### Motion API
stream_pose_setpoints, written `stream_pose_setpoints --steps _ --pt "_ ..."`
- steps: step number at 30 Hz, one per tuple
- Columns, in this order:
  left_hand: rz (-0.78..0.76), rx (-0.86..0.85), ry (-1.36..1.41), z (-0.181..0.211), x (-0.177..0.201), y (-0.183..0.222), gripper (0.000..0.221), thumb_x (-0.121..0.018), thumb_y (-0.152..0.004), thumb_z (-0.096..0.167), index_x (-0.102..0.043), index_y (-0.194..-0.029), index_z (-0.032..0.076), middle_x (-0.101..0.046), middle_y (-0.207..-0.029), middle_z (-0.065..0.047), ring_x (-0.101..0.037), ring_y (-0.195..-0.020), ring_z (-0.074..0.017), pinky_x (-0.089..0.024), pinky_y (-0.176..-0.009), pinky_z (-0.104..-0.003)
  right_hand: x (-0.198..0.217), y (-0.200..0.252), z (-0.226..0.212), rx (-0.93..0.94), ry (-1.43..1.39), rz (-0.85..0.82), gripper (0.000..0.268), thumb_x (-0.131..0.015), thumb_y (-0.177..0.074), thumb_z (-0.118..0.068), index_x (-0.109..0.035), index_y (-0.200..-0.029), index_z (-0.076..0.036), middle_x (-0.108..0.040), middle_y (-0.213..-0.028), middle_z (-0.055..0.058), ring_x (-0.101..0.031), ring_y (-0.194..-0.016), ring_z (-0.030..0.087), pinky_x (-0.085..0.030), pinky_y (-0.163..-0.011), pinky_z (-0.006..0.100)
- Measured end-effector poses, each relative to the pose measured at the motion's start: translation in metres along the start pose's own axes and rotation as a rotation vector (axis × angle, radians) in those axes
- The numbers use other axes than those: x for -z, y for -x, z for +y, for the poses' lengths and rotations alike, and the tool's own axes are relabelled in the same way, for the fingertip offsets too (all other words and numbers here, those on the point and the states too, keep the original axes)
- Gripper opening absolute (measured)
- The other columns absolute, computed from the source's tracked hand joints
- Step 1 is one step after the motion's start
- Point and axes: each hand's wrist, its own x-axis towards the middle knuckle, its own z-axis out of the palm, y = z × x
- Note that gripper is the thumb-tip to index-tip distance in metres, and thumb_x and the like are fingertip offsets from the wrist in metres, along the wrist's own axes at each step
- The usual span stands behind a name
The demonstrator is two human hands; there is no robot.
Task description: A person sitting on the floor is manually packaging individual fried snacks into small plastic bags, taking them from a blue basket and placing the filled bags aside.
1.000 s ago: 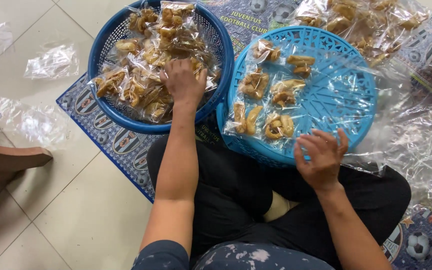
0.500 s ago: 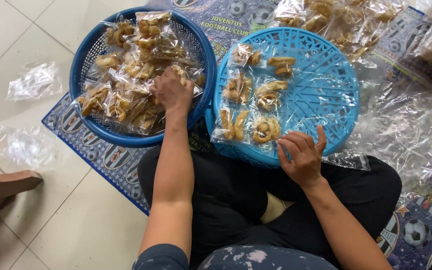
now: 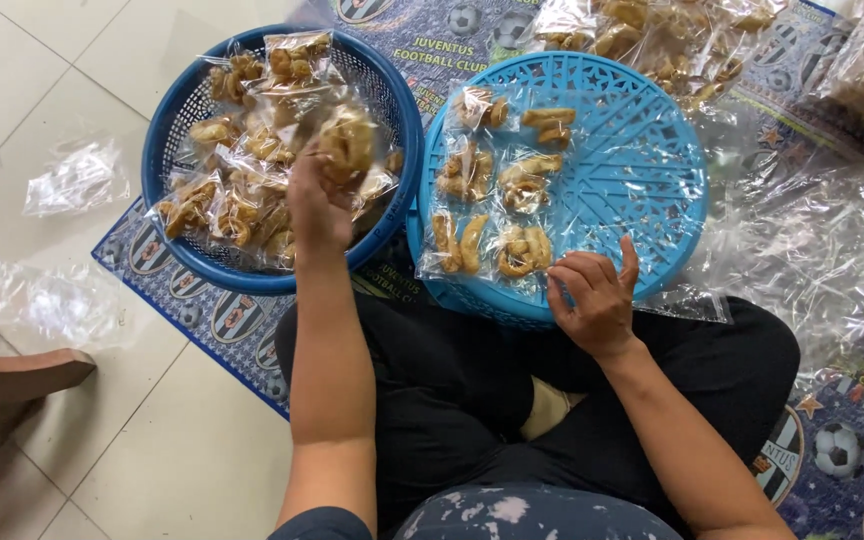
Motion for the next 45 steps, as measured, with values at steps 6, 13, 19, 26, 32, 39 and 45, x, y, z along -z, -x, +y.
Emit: stream_pose_setpoints --steps 6,13,19,26,32,39,45 --pt "-0.385 0.219 0.527 0.018 -0.080 0.092 0.037 -0.062 -0.096 0.016 -0.064 -0.131 0.006 -0.070 -0.121 -0.021 -0.071 -0.111 -0.0393 -0.062 -0.094 -0.058 -0.001 0.003 0.002 0.008 0.014 -0.023 0.012 -0.078 -0.089 -0.012 -0.076 -0.100 -0.010 -0.074 -0.101 0.005 -0.072 -0.103 0.024 -0.023 -0.123 0.067" --pt "-0.339 0.289 0.244 -0.055 -0.091 0.132 0.033 -0.081 -0.092 0.021 -0.071 -0.119 0.004 -0.076 -0.092 -0.015 -0.078 -0.079 -0.0282 -0.067 -0.066 -0.051 0.005 0.000 -0.003 -0.106 -0.087 -0.017 0.016 -0.078 -0.094 -0.018 -0.076 -0.106 -0.009 -0.075 -0.106 0.006 -0.071 -0.109 0.026 -0.019 -0.125 0.064" --pt "-0.458 0.256 0.160 -0.078 -0.089 0.147 0.023 -0.075 -0.098 0.012 -0.069 -0.113 -0.005 -0.074 -0.096 -0.022 -0.077 -0.084 -0.0371 -0.066 -0.066 -0.051 0.033 -0.033 -0.007 -0.581 -0.588 0.036 0.029 -0.052 -0.111 -0.025 -0.072 -0.119 -0.006 -0.070 -0.117 0.010 -0.067 -0.115 0.032 -0.043 -0.114 0.051" --pt "-0.721 0.172 -0.056 -0.052 -0.095 0.157 0.020 -0.078 -0.095 0.012 -0.070 -0.107 -0.002 -0.076 -0.095 -0.015 -0.075 -0.092 -0.0222 -0.064 -0.077 -0.037 0.031 -0.062 -0.009 -1.040 -1.264 0.047 0.029 -0.055 -0.109 -0.020 -0.075 -0.111 0.000 -0.075 -0.103 0.011 -0.067 -0.088 0.012 -0.056 -0.088 0.033" --pt "-0.734 0.113 -0.109 -0.047 -0.093 0.153 0.032 -0.082 -0.091 0.007 -0.071 -0.119 -0.003 -0.076 -0.095 -0.017 -0.071 -0.096 -0.0168 -0.060 -0.082 -0.036 0.024 -0.066 0.002 -1.181 -1.285 0.130 0.013 -0.068 -0.097 0.004 -0.069 -0.110 0.007 -0.075 -0.097 0.022 -0.075 -0.093 0.022 -0.060 -0.087 0.029" --pt "-0.607 -0.031 -0.126 -0.043 -0.090 0.134 0.015 -0.076 -0.097 0.009 -0.078 -0.110 0.002 -0.078 -0.098 -0.014 -0.074 -0.098 -0.0164 -0.061 -0.083 -0.032 0.033 -0.082 -0.005 -0.953 -1.036 0.049 0.007 -0.071 -0.098 0.001 -0.073 -0.102 0.006 -0.074 -0.092 0.019 -0.071 -0.093 0.018 -0.060 -0.089 0.034" --pt "-0.558 -0.136 -0.354 -0.023 -0.087 0.136 0.018 -0.085 -0.090 0.019 -0.082 -0.107 0.016 -0.075 -0.090 -0.003 -0.066 -0.081 -0.0076 -0.051 -0.070 -0.023 0.049 -0.098 -0.003 -0.865 -0.894 -0.012 0.002 -0.079 -0.095 0.001 -0.077 -0.095 0.002 -0.071 -0.092 0.015 -0.062 -0.074 0.010 -0.050 -0.060 0.024"
